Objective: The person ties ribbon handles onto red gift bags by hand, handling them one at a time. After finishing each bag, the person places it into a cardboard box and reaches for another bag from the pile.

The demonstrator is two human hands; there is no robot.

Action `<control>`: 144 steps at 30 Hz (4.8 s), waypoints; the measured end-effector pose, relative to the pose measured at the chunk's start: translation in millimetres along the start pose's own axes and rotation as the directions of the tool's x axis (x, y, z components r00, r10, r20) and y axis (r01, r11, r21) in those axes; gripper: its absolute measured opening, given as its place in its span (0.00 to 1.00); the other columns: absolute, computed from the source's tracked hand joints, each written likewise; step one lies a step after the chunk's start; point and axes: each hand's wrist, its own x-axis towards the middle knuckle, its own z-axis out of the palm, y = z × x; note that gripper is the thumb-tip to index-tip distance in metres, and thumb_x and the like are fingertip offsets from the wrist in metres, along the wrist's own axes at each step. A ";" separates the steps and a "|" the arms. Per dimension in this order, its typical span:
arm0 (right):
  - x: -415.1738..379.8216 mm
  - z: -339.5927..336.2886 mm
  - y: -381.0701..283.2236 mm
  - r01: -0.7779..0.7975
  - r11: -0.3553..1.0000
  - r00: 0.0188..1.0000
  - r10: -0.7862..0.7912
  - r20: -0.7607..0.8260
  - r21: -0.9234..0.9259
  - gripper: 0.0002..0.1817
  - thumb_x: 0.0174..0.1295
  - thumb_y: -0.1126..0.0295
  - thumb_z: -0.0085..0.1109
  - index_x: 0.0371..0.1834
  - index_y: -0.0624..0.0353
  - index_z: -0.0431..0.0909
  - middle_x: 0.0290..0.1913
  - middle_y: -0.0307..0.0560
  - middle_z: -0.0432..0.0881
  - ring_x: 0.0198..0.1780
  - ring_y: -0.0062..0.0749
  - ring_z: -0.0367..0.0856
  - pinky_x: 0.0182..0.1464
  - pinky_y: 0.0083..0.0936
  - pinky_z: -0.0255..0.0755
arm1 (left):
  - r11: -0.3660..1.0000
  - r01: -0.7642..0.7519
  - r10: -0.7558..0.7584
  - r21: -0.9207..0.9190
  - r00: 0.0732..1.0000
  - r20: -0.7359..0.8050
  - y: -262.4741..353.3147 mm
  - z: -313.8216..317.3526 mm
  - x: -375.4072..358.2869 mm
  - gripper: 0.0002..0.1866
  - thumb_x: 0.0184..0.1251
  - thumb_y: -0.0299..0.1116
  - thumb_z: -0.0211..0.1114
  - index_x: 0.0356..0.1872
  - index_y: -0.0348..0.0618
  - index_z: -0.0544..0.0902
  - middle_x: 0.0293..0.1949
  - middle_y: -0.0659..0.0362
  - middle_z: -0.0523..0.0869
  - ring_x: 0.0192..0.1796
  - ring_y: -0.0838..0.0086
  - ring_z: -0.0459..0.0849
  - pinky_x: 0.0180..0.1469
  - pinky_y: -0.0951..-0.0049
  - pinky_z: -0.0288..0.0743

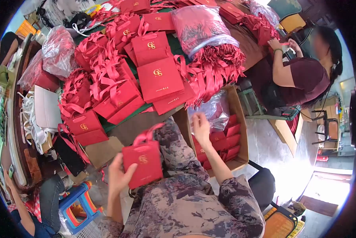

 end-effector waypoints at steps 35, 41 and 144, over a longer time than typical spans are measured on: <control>-19.5 -82.6 -159.1 0.643 0.464 0.577 -0.817 -0.013 -0.610 0.08 0.57 0.80 0.71 0.39 0.60 0.86 0.44 0.46 0.87 0.50 0.43 0.85 0.64 0.49 0.75 | 0.731 -0.318 0.419 0.604 0.908 -0.029 -32.1 71.2 83.3 0.12 0.51 0.30 0.76 0.38 0.47 0.85 0.37 0.61 0.83 0.45 0.61 0.78 0.46 0.61 0.68; 20.9 -74.0 -139.8 0.816 0.578 0.578 -0.816 0.031 0.016 0.06 0.77 0.74 0.48 0.48 0.66 0.66 0.51 0.62 0.82 0.55 0.51 0.83 0.63 0.44 0.76 | 0.791 -0.253 0.293 0.557 0.956 0.018 -34.9 61.5 90.2 0.10 0.53 0.29 0.75 0.36 0.46 0.83 0.32 0.58 0.83 0.41 0.59 0.80 0.45 0.60 0.68; 18.7 19.7 -118.9 0.565 0.795 0.217 -0.402 0.890 0.221 0.09 0.64 0.75 0.61 0.47 0.61 0.83 0.42 0.47 0.81 0.51 0.45 0.80 0.54 0.39 0.73 | 0.719 -0.509 0.542 0.474 0.837 0.078 -12.6 81.1 59.7 0.08 0.56 0.27 0.74 0.36 0.45 0.85 0.30 0.61 0.84 0.33 0.66 0.82 0.37 0.66 0.74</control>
